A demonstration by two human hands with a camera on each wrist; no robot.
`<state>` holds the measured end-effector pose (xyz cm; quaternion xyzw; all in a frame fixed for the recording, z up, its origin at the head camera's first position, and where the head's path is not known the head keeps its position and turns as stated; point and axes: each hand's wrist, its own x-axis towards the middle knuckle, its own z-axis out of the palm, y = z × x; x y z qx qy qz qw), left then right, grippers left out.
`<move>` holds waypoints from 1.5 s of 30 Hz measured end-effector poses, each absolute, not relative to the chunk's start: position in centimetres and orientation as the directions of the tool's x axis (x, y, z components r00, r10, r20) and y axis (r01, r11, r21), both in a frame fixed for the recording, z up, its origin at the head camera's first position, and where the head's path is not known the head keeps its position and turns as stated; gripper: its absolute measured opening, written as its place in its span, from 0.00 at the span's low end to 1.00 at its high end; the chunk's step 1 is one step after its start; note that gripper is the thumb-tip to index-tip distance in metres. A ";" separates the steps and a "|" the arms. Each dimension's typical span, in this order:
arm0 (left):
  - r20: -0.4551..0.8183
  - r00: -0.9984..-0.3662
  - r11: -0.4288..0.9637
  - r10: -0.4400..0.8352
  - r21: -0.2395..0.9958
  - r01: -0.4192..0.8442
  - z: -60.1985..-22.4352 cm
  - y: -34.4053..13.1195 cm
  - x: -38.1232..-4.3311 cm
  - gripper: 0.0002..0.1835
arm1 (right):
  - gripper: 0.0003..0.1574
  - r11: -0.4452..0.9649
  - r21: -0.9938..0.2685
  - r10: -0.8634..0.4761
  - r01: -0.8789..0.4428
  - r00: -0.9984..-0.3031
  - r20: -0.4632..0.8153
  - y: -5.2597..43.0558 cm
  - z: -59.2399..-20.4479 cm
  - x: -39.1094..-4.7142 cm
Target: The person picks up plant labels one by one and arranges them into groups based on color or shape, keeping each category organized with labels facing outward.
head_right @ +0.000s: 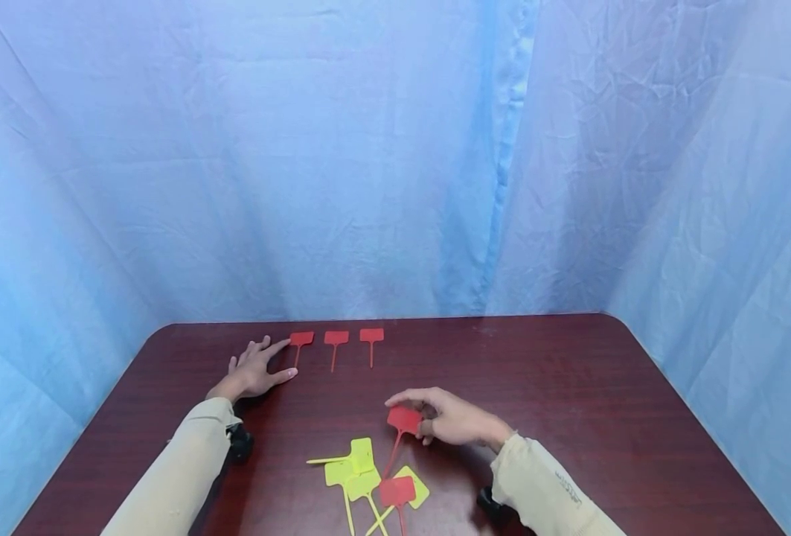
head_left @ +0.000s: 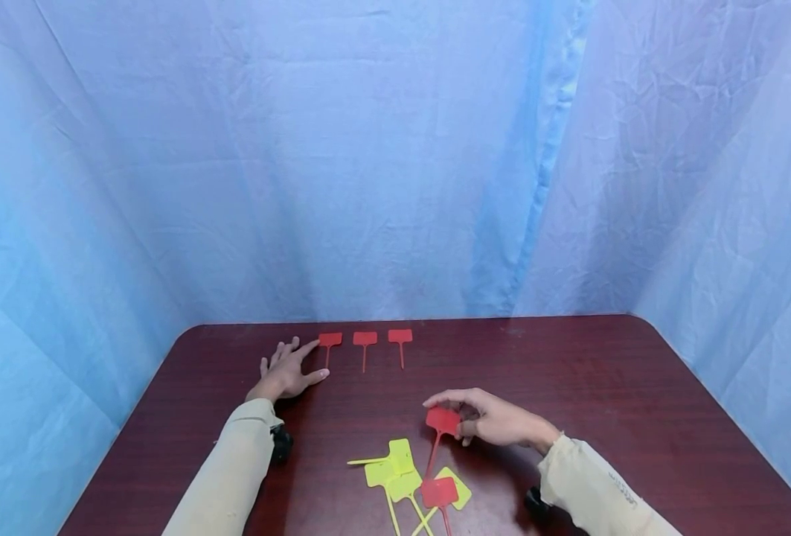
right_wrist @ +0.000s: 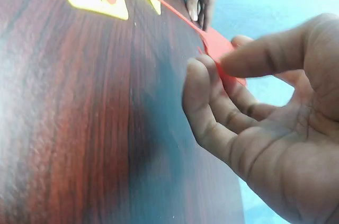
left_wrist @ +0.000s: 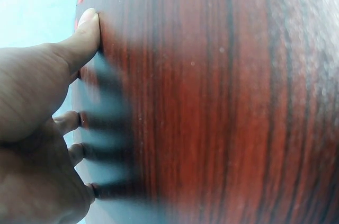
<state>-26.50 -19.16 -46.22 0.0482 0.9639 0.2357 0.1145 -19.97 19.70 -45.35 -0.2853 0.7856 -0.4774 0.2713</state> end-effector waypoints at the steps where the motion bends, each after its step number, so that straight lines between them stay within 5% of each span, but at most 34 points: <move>1: -0.198 -0.969 0.885 0.147 0.464 0.040 -46.2 -19.2 -26.5 0.41 | 0.35 0.382 -0.906 -0.692 -0.181 -0.706 -0.151 19.7 -45.4 -20.2; 13: -0.199 -0.969 0.886 0.145 0.462 0.038 -46.5 -19.2 -26.8 0.41 | 0.27 0.431 -0.872 -0.488 -0.230 -0.873 -0.011 20.4 -46.4 -24.4; 20: -0.196 -0.970 0.886 0.145 0.462 0.039 -46.7 -19.2 -26.7 0.41 | 0.20 0.485 -0.867 -0.269 -0.117 -0.963 -0.021 20.2 -46.7 -27.3; 45: -0.186 -0.972 0.878 0.146 0.477 0.041 -46.7 -19.3 -26.8 0.42 | 0.20 0.653 -0.749 -0.120 -0.112 -0.992 0.044 18.0 -47.4 -31.6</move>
